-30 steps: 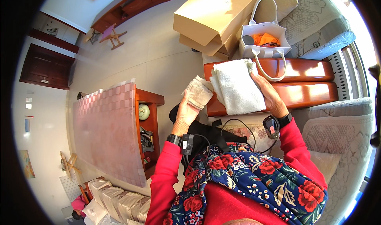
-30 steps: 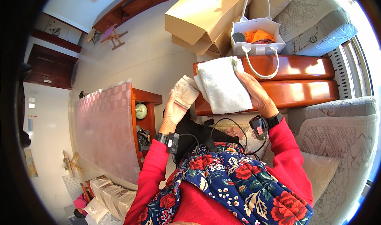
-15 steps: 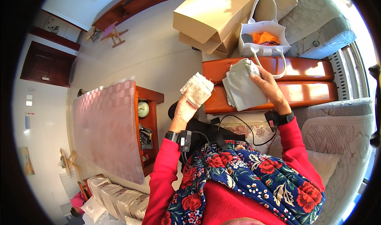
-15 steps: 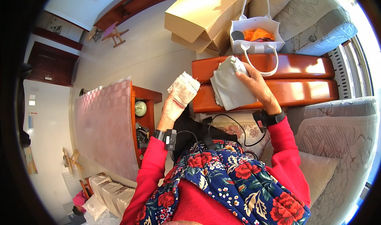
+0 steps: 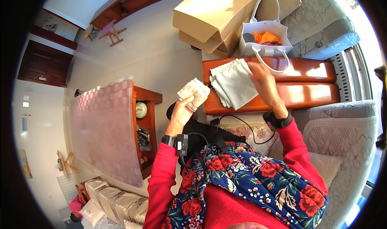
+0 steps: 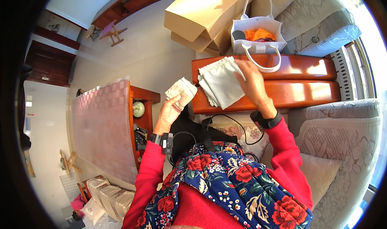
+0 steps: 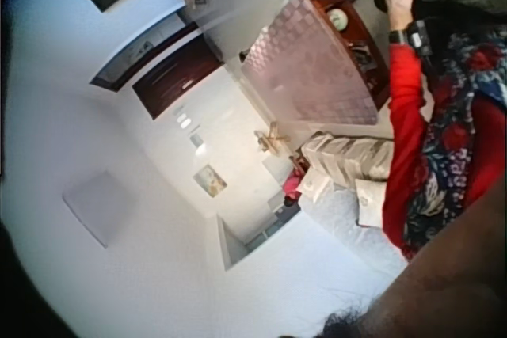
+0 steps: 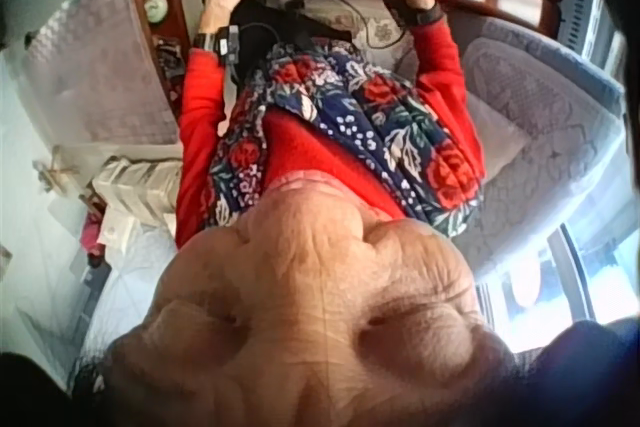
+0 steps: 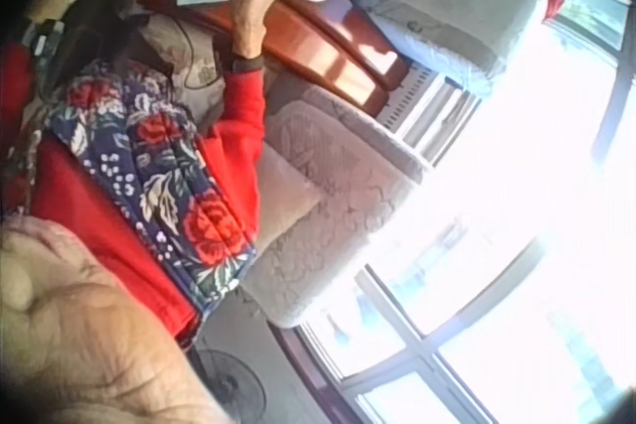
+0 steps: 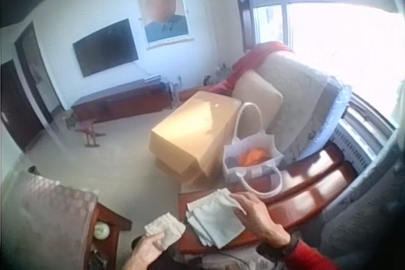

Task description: The person wipes a wooden surface with a white cloth, repeatedly folding and refolding the cloth while cleaning. The person also adjusts the head-mounted camera strap multiple times during the task.

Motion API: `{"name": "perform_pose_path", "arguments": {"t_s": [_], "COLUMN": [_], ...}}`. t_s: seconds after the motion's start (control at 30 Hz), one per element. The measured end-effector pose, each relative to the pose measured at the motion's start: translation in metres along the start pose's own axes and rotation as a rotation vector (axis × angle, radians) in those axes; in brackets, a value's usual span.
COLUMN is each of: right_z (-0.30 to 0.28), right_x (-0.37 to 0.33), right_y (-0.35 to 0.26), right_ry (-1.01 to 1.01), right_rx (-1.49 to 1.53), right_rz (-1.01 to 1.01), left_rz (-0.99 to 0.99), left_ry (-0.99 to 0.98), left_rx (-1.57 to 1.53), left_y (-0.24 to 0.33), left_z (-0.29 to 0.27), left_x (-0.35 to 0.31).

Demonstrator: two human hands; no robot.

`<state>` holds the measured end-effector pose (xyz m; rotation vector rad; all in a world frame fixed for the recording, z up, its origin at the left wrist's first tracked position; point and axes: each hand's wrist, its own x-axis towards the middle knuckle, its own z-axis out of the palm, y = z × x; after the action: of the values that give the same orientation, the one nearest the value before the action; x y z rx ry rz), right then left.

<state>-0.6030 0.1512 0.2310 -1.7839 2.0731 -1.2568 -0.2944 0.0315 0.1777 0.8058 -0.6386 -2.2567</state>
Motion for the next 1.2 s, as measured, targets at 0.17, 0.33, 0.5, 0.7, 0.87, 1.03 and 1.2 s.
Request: {"name": "perform_pose_path", "arguments": {"t_s": [0.17,0.33,0.5,0.7,0.87,1.03,1.2], "right_z": [0.015,0.011,0.019,0.013,-0.011,-0.034,-0.027], "right_x": [-0.034,-0.054,-0.05,-0.029,-0.014,0.0,0.002], "right_y": [-0.042,-0.05,-0.03,0.001,0.009,-0.012,-0.035], "right_ry": [-0.243,-0.412,-0.369,-0.445,-0.364,-0.128,-0.018], "right_rx": [-0.098,-0.191,-0.182,0.306,0.851,0.849,0.267], "right_rz": [-0.114,-0.153,-0.162,0.176,0.593,0.557,0.078], "left_rz": [0.003,0.019,-0.015,-0.007,-0.002,-0.027,-0.024], "left_ry": [-0.005,0.005,0.026,0.034,0.056,0.081,0.078], "left_rx": [-0.09,-0.098,-0.099,-0.063,-0.071,-0.059,-0.076], "left_y": [-0.003,0.001,-0.002,-0.002,-0.004,-0.004,-0.003], "left_z": [-0.009,-0.018,-0.026,-0.027,-0.029,-0.035,-0.036], "left_x": [0.003,-0.001,-0.007,-0.007,-0.012,-0.014,-0.015]}}
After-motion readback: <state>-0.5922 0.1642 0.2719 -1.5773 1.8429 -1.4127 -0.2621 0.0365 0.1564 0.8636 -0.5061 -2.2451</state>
